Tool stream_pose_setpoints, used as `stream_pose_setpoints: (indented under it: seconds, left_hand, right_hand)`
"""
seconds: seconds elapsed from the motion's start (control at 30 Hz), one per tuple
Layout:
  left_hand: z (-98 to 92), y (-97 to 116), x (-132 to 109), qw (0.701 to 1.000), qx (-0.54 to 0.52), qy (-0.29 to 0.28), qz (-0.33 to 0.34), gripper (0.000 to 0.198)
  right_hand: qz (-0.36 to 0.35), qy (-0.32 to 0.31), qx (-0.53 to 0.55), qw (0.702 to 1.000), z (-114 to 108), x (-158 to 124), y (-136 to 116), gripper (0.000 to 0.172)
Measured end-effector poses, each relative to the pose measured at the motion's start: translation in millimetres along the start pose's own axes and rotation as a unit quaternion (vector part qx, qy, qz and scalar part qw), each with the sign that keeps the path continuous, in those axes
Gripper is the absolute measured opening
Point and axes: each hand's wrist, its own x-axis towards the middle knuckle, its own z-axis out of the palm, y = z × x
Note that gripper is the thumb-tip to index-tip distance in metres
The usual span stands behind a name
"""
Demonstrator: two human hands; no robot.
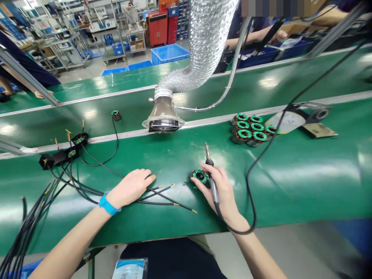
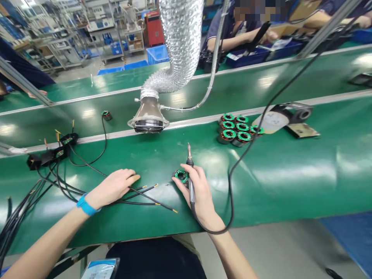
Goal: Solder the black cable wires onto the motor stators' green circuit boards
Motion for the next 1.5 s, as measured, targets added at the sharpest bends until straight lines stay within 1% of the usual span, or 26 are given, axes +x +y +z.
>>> stream_pose_setpoints:
  seconds: [0.03, 0.07, 0.13, 0.2, 0.23, 0.3, 0.37, 0.4, 0.47, 0.5, 0.53, 0.6, 0.67, 0.73, 0.77, 0.87, 0.93, 1.0, 1.07, 1.1, 1.17, 1.23, 1.37, 1.43, 1.5]
  left_hand:
    - [1.8, 1, 7, 1.000, -0.017, -0.012, 0.004, 0.034]
    - [3.7, -1, 12, 0.999, -0.028, -0.019, -0.011, 0.032]
    - [7.5, -10, 14, 0.996, -0.017, -0.016, -0.083, 0.032]
    - [9.4, -19, 10, 0.987, 0.032, 0.003, -0.158, 0.033]
    - [9.0, -20, 7, 0.982, 0.058, 0.011, -0.178, 0.036]
    - [5.2, -18, 6, 0.980, 0.093, 0.025, -0.173, 0.043]
    - [-0.4, -8, 17, 0.984, 0.085, 0.050, -0.150, 0.042]
    - [-2.7, -2, 27, 0.985, 0.058, 0.065, -0.146, 0.038]
    - [-4.0, 8, 56, 0.980, -0.070, 0.098, -0.158, 0.032]
    - [-2.5, 12, 72, 0.968, -0.150, 0.112, -0.169, 0.031]
    - [0.1, 15, 88, 0.951, -0.223, 0.123, -0.177, 0.024]
    - [7.8, 18, 111, 0.919, -0.323, 0.136, -0.182, 0.004]
    - [15.9, 19, 120, 0.898, -0.372, 0.147, -0.183, 0.010]
    - [21.9, 20, 117, 0.865, -0.438, 0.158, -0.189, 0.009]
    - [23.6, 21, 113, 0.844, -0.473, 0.162, -0.194, 0.013]
    - [23.1, 25, 97, 0.784, -0.560, 0.168, -0.207, 0.038]
    - [19.3, 29, 89, 0.747, -0.605, 0.175, -0.216, 0.048]
    - [14.4, 32, 84, 0.700, -0.653, 0.181, -0.225, 0.049]
    - [9.7, 36, 81, 0.656, -0.694, 0.183, -0.232, 0.048]
    - [7.7, 37, 80, 0.642, -0.707, 0.183, -0.234, 0.048]
    - [4.6, 39, 79, 0.632, -0.716, 0.182, -0.233, 0.048]
    - [2.9, 40, 78, 0.627, -0.722, 0.184, -0.229, 0.049]
    - [3.3, 42, 78, 0.619, -0.727, 0.190, -0.227, 0.049]
    - [4.8, 43, 78, 0.616, -0.729, 0.190, -0.231, 0.048]
    - [6.4, 45, 78, 0.604, -0.736, 0.192, -0.235, 0.047]
  right_hand:
    - [-0.002, -0.002, 0.004, 1.000, -1, 1, 1, 0.035]
    - [-0.004, -0.004, 0.009, 1.000, -3, 2, 2, 0.034]
    - [-0.006, -0.009, 0.020, 1.000, -8, 5, 5, 0.033]
    - [0.001, -0.013, 0.035, 0.999, -12, 8, 10, 0.034]
    - [0.006, -0.012, 0.045, 0.999, -13, 8, 12, 0.035]
    - [0.018, -0.004, 0.067, 0.998, -13, 10, 15, 0.038]
    - [0.028, 0.008, 0.085, 0.996, -8, 11, 15, 0.041]
    - [0.031, 0.010, 0.091, 0.995, -4, 12, 13, 0.042]
    - [0.037, 0.008, 0.103, 0.994, 4, 15, 8, 0.041]
    - [0.040, 0.005, 0.109, 0.993, 7, 17, 5, 0.040]
    - [0.044, 0.001, 0.112, 0.993, 11, 18, 1, 0.039]
    - [0.052, 0.003, 0.110, 0.993, 15, 20, -4, 0.037]
    - [0.062, 0.008, 0.099, 0.993, 17, 19, -8, 0.037]
    - [0.070, 0.010, 0.094, 0.993, 18, 18, -9, 0.037]
    - [0.072, 0.010, 0.096, 0.993, 19, 18, -9, 0.037]
    - [0.069, 0.001, 0.120, 0.990, 27, 22, -12, 0.038]
    - [0.061, -0.019, 0.145, 0.987, 34, 27, -16, 0.041]
    - [0.049, -0.029, 0.169, 0.984, 41, 32, -23, 0.042]
    - [0.041, -0.013, 0.191, 0.981, 46, 36, -31, 0.041]
    - [0.040, 0.002, 0.207, 0.978, 48, 37, -35, 0.039]
    - [0.050, 0.032, 0.250, 0.966, 52, 36, -43, 0.036]
    - [0.074, 0.053, 0.296, 0.951, 57, 34, -47, 0.032]
    - [0.135, 0.074, 0.335, 0.929, 67, 29, -53, 0.028]
    - [0.145, 0.085, 0.339, 0.926, 70, 27, -56, 0.027]
    - [0.130, 0.106, 0.319, 0.933, 72, 26, -61, 0.025]
